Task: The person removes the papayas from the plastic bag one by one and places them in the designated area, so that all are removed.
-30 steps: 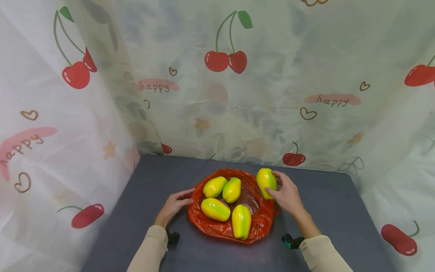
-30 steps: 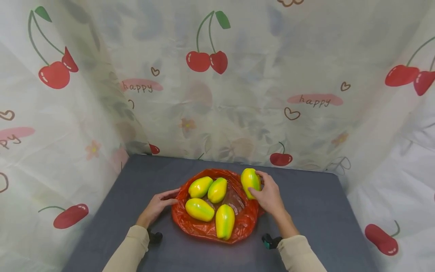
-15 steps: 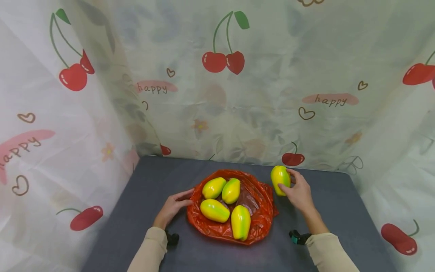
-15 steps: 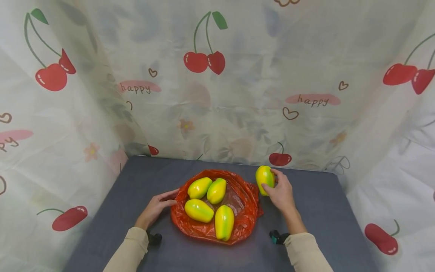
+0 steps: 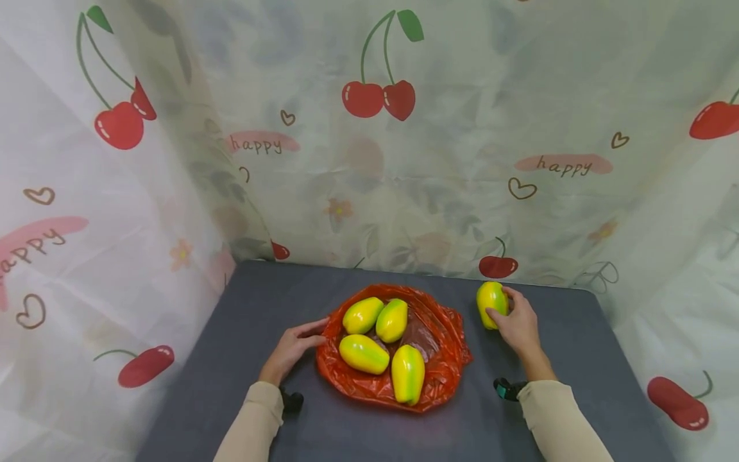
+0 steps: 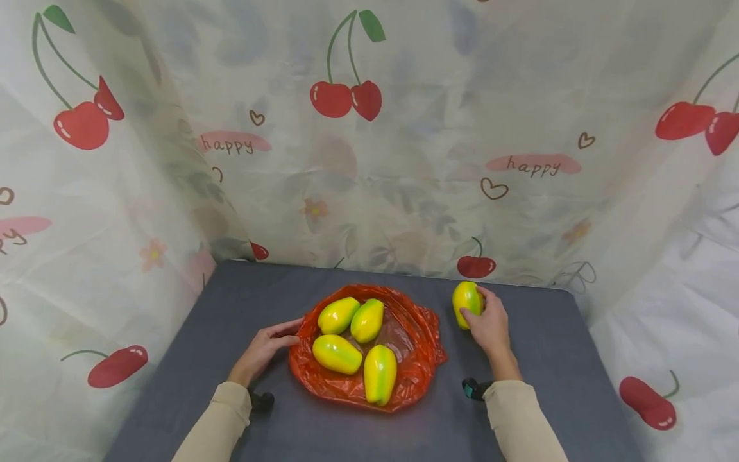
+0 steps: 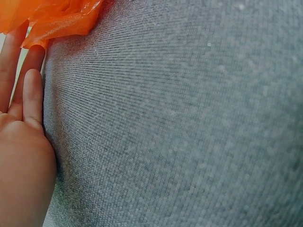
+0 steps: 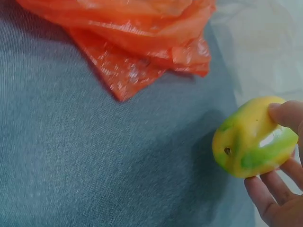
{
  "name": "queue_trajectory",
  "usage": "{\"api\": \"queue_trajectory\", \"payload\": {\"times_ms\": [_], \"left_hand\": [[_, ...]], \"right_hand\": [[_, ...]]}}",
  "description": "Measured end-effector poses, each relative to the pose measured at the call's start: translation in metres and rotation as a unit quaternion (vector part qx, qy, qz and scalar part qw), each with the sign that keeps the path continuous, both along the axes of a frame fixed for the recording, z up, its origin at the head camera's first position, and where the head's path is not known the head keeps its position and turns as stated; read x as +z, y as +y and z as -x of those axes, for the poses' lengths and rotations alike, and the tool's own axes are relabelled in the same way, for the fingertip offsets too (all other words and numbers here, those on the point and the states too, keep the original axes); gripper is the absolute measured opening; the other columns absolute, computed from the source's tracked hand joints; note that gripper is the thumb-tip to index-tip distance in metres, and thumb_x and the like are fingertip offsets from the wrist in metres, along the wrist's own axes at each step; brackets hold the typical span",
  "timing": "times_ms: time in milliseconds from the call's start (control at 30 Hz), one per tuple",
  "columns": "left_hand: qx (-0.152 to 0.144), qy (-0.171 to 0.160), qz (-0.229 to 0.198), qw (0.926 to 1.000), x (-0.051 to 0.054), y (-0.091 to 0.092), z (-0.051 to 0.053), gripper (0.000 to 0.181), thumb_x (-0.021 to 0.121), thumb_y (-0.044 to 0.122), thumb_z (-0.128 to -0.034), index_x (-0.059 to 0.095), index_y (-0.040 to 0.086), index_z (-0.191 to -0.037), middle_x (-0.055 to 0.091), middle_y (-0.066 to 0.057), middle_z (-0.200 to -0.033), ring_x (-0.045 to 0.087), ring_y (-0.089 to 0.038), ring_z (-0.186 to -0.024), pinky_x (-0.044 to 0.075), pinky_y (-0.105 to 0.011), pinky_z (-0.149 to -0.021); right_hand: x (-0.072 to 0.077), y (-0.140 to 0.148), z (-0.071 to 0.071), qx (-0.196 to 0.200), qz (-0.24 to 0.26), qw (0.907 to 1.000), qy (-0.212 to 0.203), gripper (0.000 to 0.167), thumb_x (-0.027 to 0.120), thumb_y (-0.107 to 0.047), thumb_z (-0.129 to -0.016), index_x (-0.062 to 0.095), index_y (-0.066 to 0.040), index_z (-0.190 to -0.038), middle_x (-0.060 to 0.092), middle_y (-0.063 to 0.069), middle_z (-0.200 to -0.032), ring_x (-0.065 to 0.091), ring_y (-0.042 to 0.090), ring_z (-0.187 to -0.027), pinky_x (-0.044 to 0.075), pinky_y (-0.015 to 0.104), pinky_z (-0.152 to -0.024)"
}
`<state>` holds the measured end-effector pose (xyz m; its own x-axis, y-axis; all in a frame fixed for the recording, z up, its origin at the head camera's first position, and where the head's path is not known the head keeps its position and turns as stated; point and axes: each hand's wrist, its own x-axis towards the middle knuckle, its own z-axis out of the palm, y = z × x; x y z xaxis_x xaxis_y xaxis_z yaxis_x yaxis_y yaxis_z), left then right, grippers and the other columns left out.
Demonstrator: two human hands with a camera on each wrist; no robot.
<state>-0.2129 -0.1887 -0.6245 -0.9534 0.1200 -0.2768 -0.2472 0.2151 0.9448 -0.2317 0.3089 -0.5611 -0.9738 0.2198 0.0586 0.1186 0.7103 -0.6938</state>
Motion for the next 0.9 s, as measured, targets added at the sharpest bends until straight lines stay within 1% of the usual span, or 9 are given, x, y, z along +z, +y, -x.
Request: {"api": "queue_trajectory", "payload": {"times_ms": [133, 300, 367, 567, 733, 900], "left_hand": [[-0.002, 0.001, 0.005, 1.0000, 0.001, 0.001, 0.000, 0.049, 0.078, 0.032, -0.0897, 0.066, 0.031, -0.137, 0.064, 0.002, -0.144, 0.048, -0.025, -0.146, 0.034, -0.054, -0.123], [0.001, -0.003, 0.007, 1.0000, 0.003, 0.000, -0.002, 0.048, 0.077, 0.030, -0.0902, 0.066, 0.030, -0.137, 0.064, 0.002, -0.144, 0.047, -0.026, -0.147, 0.033, -0.054, -0.124], [0.000, 0.001, 0.006, 1.0000, 0.003, 0.000, -0.001, 0.048, 0.077, 0.030, -0.0904, 0.066, 0.030, -0.137, 0.063, 0.002, -0.145, 0.047, -0.027, -0.147, 0.033, -0.054, -0.124], [0.003, 0.003, 0.010, 0.9999, 0.005, 0.001, 0.000, 0.048, 0.077, 0.030, -0.0901, 0.067, 0.030, -0.137, 0.064, 0.002, -0.144, 0.048, -0.026, -0.146, 0.034, -0.054, -0.123], [0.006, 0.001, 0.009, 0.9999, 0.005, 0.002, 0.000, 0.048, 0.078, 0.028, -0.0898, 0.067, 0.029, -0.136, 0.065, 0.001, -0.143, 0.049, -0.027, -0.145, 0.034, -0.054, -0.123], [0.007, 0.001, 0.004, 1.0000, 0.005, 0.001, 0.000, 0.049, 0.078, 0.027, -0.0898, 0.066, 0.030, -0.137, 0.064, 0.002, -0.144, 0.048, -0.026, -0.146, 0.034, -0.053, -0.123]], "right_hand": [[-0.009, 0.006, 0.004, -0.013, -0.014, 0.9997, -0.015, 0.068, 0.069, -0.023, -0.096, 0.040, 0.002, -0.151, 0.048, 0.031, -0.144, 0.050, 0.046, -0.126, 0.045, 0.061, -0.106], [-0.016, 0.011, 0.007, -0.011, -0.021, 0.9995, -0.023, 0.068, 0.069, -0.023, -0.096, 0.039, 0.003, -0.151, 0.046, 0.032, -0.145, 0.048, 0.047, -0.125, 0.043, 0.062, -0.107], [-0.017, 0.012, 0.007, -0.009, -0.021, 0.9994, -0.026, 0.068, 0.068, -0.023, -0.096, 0.038, 0.004, -0.151, 0.045, 0.033, -0.146, 0.047, 0.047, -0.125, 0.043, 0.062, -0.107], [-0.018, 0.012, 0.009, -0.005, -0.022, 0.9988, -0.042, 0.070, 0.064, -0.025, -0.098, 0.034, 0.005, -0.153, 0.041, 0.034, -0.149, 0.045, 0.048, -0.127, 0.041, 0.063, -0.108], [-0.019, 0.012, 0.008, -0.015, -0.012, 0.9985, -0.051, 0.072, 0.063, -0.025, -0.098, 0.030, 0.006, -0.154, 0.038, 0.034, -0.151, 0.043, 0.047, -0.129, 0.040, 0.063, -0.110], [-0.019, 0.012, 0.008, -0.007, -0.014, 0.9979, -0.062, 0.076, 0.060, -0.030, -0.100, 0.024, 0.006, -0.157, 0.032, 0.035, -0.155, 0.037, 0.048, -0.138, 0.034, 0.063, -0.116]]}}
